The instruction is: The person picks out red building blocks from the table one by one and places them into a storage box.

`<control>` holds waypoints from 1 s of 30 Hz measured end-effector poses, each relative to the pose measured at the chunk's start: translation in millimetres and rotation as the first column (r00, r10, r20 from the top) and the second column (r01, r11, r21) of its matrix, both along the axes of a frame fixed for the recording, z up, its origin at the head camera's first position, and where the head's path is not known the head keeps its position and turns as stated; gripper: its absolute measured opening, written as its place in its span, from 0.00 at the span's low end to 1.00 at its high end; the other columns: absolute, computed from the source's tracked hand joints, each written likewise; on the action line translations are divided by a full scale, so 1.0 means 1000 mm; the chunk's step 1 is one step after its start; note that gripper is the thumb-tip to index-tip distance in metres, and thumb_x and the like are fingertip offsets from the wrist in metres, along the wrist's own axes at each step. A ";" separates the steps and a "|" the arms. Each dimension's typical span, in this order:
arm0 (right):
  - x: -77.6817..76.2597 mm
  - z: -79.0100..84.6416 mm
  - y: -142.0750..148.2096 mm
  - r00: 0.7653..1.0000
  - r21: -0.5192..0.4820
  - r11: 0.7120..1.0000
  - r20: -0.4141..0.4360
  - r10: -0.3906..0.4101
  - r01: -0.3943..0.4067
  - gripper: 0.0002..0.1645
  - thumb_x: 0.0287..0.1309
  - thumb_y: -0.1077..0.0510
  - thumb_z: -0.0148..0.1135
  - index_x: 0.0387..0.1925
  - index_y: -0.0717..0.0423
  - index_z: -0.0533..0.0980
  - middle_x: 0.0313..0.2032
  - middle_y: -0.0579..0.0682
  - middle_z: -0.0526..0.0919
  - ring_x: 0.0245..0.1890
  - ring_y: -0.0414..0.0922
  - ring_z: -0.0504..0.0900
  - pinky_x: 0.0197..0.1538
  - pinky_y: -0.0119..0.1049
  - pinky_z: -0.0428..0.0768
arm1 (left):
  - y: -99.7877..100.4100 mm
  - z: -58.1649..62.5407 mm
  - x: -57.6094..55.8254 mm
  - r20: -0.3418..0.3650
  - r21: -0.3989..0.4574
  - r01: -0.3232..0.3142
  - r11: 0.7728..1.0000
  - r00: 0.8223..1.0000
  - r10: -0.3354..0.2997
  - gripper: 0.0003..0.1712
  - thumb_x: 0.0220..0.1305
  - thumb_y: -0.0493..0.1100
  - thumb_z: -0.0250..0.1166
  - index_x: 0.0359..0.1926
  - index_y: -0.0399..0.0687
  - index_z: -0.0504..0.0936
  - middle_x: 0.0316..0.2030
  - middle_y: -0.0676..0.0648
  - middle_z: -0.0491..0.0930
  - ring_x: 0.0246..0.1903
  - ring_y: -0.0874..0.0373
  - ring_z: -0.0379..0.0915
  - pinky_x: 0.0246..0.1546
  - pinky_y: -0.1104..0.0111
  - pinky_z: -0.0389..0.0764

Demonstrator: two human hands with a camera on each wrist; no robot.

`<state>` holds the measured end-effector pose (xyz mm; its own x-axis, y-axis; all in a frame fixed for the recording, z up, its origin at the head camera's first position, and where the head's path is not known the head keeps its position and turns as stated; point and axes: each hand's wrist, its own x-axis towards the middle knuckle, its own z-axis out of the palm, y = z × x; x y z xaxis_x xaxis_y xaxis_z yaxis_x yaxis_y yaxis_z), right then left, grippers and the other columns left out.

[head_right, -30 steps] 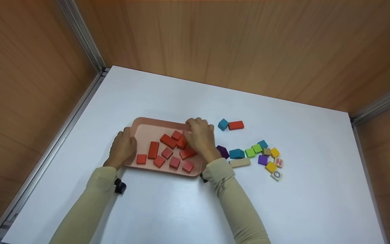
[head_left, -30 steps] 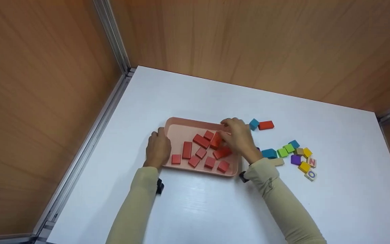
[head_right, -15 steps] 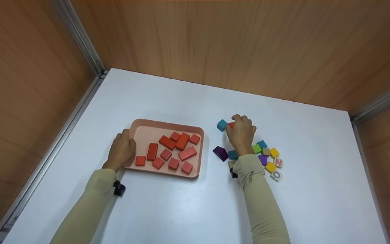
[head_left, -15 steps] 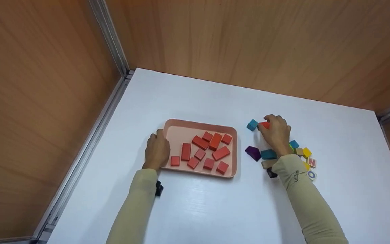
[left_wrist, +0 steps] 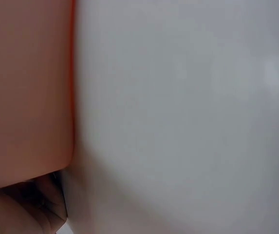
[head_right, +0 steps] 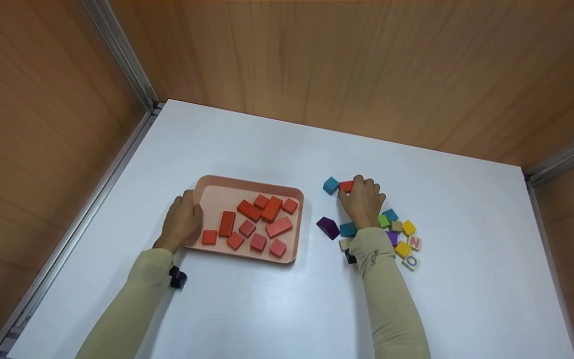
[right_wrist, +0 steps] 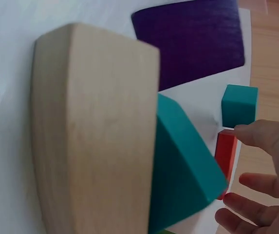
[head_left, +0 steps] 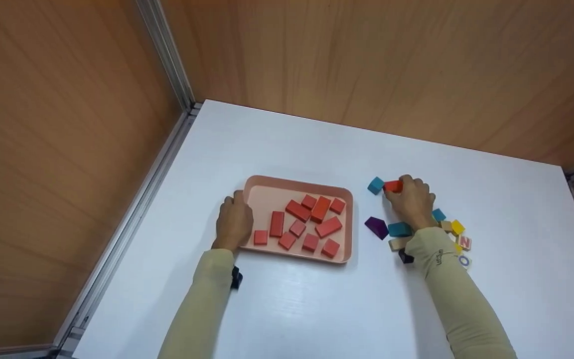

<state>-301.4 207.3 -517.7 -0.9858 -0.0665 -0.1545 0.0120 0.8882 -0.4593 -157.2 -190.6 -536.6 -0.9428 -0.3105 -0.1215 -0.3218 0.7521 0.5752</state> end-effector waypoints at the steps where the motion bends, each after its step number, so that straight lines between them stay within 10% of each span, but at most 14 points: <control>1: 0.000 -0.001 0.001 1.000 0.005 1.000 0.006 0.000 0.000 0.38 0.66 0.47 0.63 0.68 0.65 0.63 0.56 0.67 0.70 0.56 0.63 0.66 0.59 0.60 0.63 | 0.001 0.000 0.000 0.002 0.003 -0.003 1.000 1.000 0.003 0.25 0.77 0.42 0.48 0.70 0.38 0.62 0.52 0.37 0.70 0.52 0.45 0.68 0.52 0.53 0.74; 15: -0.001 -0.005 0.003 0.999 0.023 0.998 0.019 -0.050 0.050 0.41 0.66 0.49 0.62 0.71 0.64 0.58 0.62 0.68 0.66 0.60 0.64 0.63 0.61 0.62 0.63 | 0.002 0.003 -0.002 0.010 0.017 -0.003 1.000 1.000 0.003 0.25 0.77 0.42 0.47 0.70 0.39 0.62 0.51 0.38 0.69 0.52 0.45 0.68 0.52 0.53 0.74; 30: 0.027 0.028 -0.068 0.964 -0.014 0.993 -0.240 0.110 -0.117 0.36 0.60 0.50 0.68 0.64 0.60 0.67 0.59 0.63 0.71 0.59 0.58 0.67 0.59 0.57 0.64 | 0.001 0.006 0.001 0.002 0.015 -0.007 1.000 1.000 0.007 0.24 0.77 0.42 0.48 0.70 0.38 0.62 0.52 0.37 0.70 0.53 0.45 0.69 0.52 0.53 0.74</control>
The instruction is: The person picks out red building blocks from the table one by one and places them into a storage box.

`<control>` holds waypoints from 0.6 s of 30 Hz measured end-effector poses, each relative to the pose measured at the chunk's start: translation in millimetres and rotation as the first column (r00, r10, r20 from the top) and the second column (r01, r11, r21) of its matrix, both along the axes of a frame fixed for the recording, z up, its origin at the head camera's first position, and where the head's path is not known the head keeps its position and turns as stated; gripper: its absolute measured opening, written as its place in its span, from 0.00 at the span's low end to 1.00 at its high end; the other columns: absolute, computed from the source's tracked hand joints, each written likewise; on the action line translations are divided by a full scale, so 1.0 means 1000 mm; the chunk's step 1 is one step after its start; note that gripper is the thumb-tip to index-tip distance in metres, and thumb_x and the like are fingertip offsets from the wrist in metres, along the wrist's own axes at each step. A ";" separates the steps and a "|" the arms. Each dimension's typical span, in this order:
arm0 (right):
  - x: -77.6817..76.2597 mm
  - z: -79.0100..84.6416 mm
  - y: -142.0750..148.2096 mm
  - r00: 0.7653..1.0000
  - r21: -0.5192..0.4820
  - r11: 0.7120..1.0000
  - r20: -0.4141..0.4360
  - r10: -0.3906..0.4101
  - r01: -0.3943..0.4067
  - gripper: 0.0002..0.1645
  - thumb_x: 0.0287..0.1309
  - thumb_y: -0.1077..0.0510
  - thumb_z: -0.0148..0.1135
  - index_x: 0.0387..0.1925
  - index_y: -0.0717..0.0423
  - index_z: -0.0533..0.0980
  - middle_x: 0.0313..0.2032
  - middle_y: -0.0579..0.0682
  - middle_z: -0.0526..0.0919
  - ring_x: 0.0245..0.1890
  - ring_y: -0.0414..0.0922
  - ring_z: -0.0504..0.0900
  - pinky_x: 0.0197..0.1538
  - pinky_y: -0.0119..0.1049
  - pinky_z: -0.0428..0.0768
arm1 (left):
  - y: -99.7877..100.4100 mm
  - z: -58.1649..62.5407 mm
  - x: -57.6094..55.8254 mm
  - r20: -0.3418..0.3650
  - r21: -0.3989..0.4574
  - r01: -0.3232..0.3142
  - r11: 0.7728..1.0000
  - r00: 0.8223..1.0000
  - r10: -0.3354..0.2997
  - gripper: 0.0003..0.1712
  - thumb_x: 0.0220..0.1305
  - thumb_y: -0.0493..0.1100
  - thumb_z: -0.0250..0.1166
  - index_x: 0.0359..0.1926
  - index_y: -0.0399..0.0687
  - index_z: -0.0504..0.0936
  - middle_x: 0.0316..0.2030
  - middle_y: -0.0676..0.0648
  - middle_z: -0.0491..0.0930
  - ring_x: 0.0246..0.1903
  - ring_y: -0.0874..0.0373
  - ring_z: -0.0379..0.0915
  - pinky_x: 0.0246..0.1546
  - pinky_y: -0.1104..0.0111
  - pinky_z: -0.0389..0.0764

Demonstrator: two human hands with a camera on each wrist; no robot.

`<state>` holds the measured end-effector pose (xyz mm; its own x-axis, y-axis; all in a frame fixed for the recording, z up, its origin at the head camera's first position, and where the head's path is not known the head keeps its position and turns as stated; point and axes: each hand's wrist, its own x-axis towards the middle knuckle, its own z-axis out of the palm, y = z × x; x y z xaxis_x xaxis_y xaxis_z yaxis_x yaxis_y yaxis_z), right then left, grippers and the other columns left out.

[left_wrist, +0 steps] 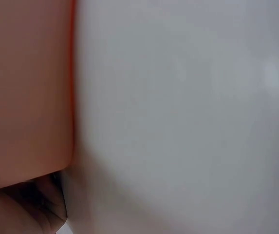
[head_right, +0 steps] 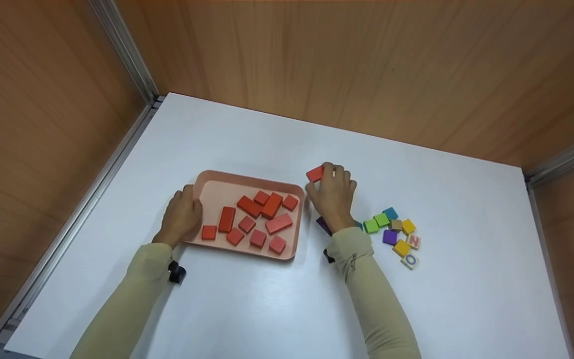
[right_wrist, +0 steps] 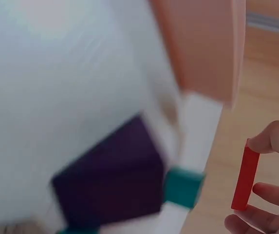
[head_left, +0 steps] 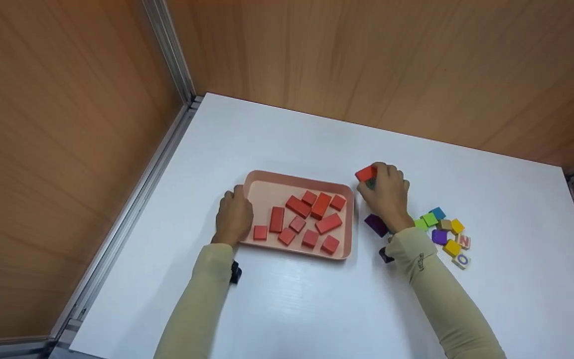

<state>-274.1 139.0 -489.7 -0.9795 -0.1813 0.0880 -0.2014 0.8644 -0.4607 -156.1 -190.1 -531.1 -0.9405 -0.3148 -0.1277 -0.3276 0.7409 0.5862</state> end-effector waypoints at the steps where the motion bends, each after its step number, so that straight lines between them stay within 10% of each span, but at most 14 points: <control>1: 0.004 0.004 -0.008 1.000 -0.005 1.000 -0.008 0.022 -0.022 0.34 0.60 0.50 0.68 0.63 0.59 0.67 0.58 0.62 0.71 0.59 0.58 0.67 0.58 0.56 0.64 | 0.000 0.001 0.001 0.004 0.007 -0.001 1.000 1.000 0.001 0.24 0.78 0.42 0.48 0.70 0.38 0.62 0.52 0.37 0.70 0.53 0.45 0.69 0.52 0.53 0.74; 18: 0.051 0.017 -0.126 0.934 0.039 0.933 0.039 0.356 -0.357 0.28 0.58 0.41 0.70 0.50 0.51 0.71 0.44 0.49 0.76 0.47 0.48 0.70 0.54 0.48 0.66 | 0.011 0.005 -0.005 0.012 0.027 -0.010 1.000 1.000 0.010 0.24 0.78 0.42 0.48 0.69 0.38 0.63 0.51 0.38 0.70 0.52 0.47 0.69 0.51 0.54 0.75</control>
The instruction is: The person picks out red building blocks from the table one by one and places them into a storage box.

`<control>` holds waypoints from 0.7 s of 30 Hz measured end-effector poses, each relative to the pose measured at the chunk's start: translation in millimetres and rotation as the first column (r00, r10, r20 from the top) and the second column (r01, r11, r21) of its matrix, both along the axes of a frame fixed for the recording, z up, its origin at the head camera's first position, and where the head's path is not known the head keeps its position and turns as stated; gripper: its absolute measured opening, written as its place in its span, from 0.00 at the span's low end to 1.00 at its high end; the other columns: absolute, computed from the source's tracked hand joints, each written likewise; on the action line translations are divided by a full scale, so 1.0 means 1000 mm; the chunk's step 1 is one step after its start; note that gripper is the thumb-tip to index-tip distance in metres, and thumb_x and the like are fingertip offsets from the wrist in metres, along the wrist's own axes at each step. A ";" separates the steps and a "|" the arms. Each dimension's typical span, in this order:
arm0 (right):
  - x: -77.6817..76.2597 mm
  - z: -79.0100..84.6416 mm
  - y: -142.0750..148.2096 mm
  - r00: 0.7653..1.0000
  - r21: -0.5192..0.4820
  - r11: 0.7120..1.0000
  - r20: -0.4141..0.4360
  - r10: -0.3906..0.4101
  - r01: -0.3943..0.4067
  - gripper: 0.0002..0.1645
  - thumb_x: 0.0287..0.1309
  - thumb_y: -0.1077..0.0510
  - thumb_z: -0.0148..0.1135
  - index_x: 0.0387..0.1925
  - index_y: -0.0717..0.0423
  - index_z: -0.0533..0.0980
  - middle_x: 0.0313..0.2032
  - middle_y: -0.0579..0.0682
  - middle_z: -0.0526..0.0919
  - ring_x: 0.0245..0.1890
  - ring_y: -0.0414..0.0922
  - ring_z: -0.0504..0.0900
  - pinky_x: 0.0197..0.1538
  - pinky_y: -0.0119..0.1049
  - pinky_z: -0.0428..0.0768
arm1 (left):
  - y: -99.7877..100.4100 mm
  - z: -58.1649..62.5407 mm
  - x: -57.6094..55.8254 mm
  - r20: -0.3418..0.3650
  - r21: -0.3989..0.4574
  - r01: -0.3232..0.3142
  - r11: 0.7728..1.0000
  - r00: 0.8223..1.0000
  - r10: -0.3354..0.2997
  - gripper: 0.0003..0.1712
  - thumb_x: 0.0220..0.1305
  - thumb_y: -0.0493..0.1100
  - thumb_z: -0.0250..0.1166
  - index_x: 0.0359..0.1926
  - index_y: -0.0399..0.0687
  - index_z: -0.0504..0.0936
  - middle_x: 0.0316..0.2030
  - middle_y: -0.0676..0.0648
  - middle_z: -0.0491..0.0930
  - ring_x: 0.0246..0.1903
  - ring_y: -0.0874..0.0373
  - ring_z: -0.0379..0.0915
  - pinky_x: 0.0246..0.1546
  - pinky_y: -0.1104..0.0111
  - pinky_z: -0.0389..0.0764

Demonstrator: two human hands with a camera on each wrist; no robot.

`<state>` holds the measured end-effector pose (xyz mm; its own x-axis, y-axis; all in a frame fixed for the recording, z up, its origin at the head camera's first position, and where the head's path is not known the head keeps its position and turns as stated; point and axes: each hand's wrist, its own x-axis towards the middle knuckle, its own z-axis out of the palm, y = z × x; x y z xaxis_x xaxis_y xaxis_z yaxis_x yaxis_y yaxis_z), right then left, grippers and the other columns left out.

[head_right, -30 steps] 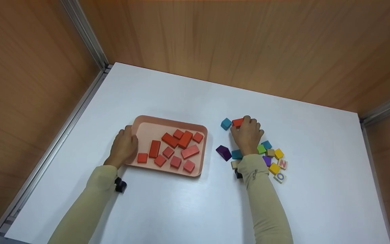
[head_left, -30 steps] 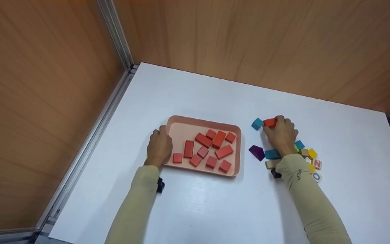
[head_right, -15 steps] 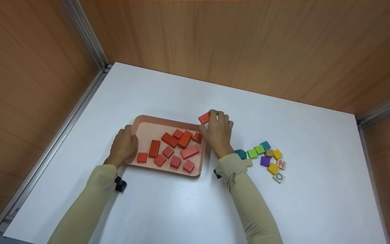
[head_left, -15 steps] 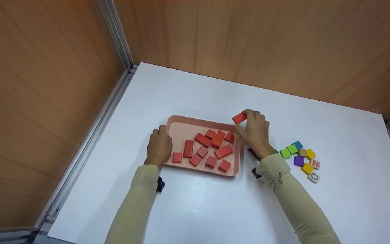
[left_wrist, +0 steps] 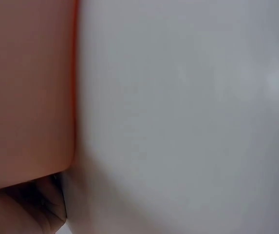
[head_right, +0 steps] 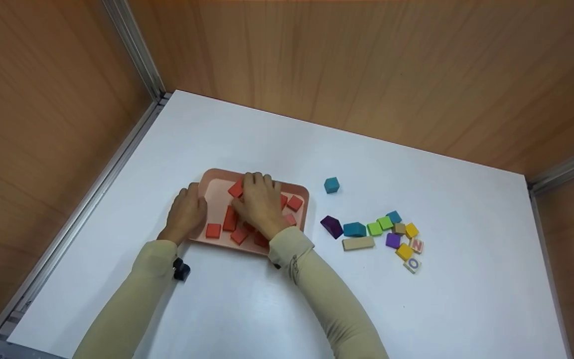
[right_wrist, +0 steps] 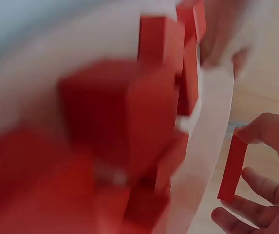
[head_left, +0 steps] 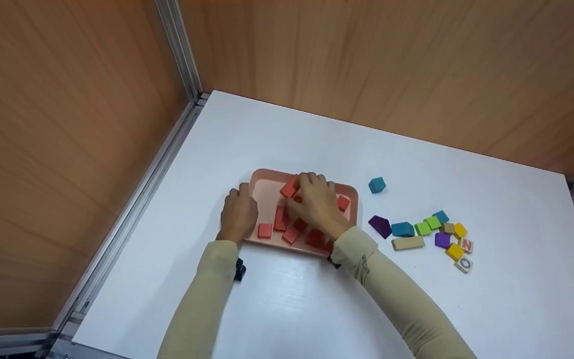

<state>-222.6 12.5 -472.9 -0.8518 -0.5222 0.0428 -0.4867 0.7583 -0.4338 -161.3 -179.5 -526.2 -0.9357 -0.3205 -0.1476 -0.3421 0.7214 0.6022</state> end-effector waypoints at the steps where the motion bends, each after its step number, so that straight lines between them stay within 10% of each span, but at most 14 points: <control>1: 0.002 -0.001 -0.004 1.000 0.002 1.000 -0.009 0.016 -0.016 0.27 0.58 0.41 0.70 0.49 0.51 0.72 0.43 0.49 0.76 0.47 0.48 0.70 0.54 0.48 0.66 | 0.000 0.000 0.000 -0.004 -0.005 0.005 1.000 1.000 -0.005 0.24 0.78 0.42 0.48 0.69 0.38 0.63 0.51 0.38 0.70 0.52 0.46 0.69 0.51 0.54 0.75; 21: 0.004 -0.026 -0.036 0.996 0.128 0.990 0.076 0.043 -0.052 0.26 0.61 0.44 0.67 0.54 0.53 0.70 0.50 0.52 0.75 0.55 0.52 0.69 0.61 0.53 0.65 | -0.002 0.004 0.002 0.026 -0.006 0.003 1.000 1.000 -0.002 0.25 0.78 0.43 0.51 0.70 0.42 0.62 0.54 0.38 0.70 0.54 0.48 0.68 0.54 0.55 0.74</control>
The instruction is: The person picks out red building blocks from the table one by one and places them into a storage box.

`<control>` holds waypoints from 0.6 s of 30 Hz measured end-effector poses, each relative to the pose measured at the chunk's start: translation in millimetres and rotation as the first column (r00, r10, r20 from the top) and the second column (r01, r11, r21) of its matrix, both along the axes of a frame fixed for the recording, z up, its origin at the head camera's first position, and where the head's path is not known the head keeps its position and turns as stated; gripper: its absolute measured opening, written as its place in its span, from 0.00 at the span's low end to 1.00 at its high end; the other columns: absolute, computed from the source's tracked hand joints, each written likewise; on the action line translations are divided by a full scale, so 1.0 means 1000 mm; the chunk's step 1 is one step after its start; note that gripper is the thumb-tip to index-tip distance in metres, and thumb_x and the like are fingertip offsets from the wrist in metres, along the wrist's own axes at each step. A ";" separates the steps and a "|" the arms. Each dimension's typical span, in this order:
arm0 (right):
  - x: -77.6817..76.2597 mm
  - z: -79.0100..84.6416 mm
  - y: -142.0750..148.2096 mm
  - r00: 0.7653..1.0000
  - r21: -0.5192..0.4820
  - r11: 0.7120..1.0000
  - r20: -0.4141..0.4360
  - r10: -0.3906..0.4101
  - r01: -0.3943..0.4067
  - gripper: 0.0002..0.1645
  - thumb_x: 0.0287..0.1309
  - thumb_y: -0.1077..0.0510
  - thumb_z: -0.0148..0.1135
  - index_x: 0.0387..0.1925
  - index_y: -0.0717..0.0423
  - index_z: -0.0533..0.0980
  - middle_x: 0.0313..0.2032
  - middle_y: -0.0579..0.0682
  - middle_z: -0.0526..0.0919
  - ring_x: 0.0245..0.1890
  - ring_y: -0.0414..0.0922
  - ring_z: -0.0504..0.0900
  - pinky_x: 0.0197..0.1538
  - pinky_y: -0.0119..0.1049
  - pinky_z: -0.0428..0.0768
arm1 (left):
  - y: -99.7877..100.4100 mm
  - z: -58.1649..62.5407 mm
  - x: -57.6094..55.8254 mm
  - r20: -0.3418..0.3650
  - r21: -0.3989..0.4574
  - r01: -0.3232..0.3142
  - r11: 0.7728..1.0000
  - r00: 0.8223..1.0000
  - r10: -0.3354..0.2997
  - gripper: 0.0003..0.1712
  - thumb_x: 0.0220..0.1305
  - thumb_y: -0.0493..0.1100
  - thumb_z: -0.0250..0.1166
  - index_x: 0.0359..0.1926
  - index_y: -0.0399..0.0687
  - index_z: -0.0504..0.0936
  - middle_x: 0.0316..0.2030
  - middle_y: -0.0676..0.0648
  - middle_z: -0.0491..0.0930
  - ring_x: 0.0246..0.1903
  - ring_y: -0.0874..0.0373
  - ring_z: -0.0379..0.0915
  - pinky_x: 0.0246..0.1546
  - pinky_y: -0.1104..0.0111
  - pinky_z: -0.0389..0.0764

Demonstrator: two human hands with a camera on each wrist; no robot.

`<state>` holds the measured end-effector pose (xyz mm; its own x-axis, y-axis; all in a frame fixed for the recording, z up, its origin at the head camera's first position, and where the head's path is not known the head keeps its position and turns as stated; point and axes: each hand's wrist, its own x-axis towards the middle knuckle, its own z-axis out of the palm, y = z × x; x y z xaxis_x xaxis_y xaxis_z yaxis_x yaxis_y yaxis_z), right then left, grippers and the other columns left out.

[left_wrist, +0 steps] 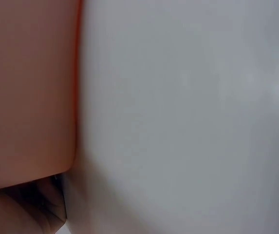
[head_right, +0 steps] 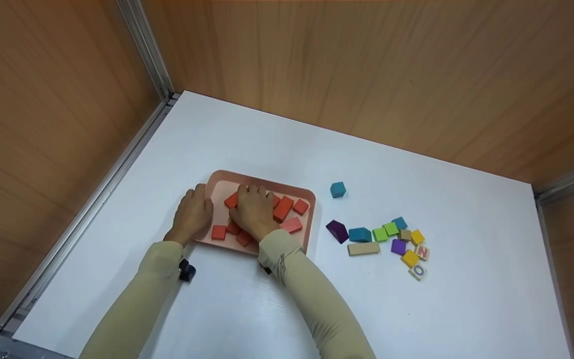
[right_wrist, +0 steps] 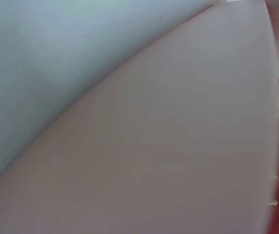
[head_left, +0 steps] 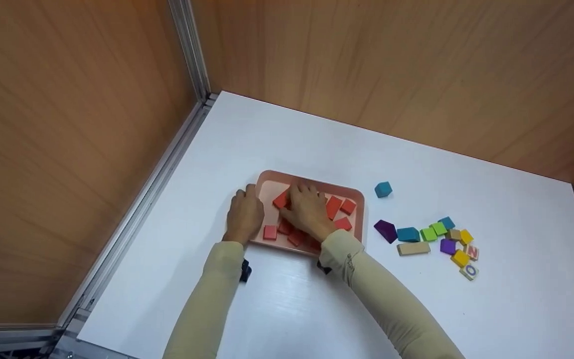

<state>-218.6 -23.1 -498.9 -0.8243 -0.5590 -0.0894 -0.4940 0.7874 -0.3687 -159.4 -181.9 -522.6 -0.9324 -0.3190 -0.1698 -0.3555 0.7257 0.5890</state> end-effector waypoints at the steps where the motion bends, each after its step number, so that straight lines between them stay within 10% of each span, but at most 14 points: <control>1: 0.001 -0.001 0.001 1.000 0.002 1.000 0.005 -0.001 0.001 0.26 0.62 0.44 0.67 0.53 0.53 0.71 0.49 0.51 0.74 0.54 0.52 0.69 0.61 0.52 0.65 | 0.000 0.000 0.000 0.001 0.000 0.002 1.000 1.000 -0.002 0.25 0.78 0.43 0.50 0.70 0.41 0.62 0.54 0.38 0.70 0.54 0.48 0.68 0.54 0.55 0.74; 12: -0.001 0.005 0.029 0.999 -0.166 0.986 -0.048 -0.002 -0.006 0.23 0.66 0.52 0.63 0.58 0.58 0.73 0.50 0.53 0.78 0.50 0.50 0.76 0.58 0.47 0.74 | -0.013 -0.005 -0.011 0.056 0.087 0.077 0.993 0.995 -0.082 0.30 0.75 0.45 0.53 0.72 0.37 0.59 0.56 0.34 0.68 0.56 0.41 0.66 0.55 0.49 0.71; 18: -0.008 0.009 0.051 0.994 -0.097 0.995 -0.098 -0.049 0.039 0.31 0.69 0.50 0.61 0.68 0.57 0.68 0.64 0.56 0.72 0.66 0.53 0.68 0.69 0.51 0.61 | -0.027 -0.004 -0.007 0.097 -0.047 0.049 0.998 0.994 -0.044 0.37 0.75 0.49 0.54 0.75 0.36 0.53 0.64 0.28 0.59 0.64 0.34 0.55 0.60 0.41 0.63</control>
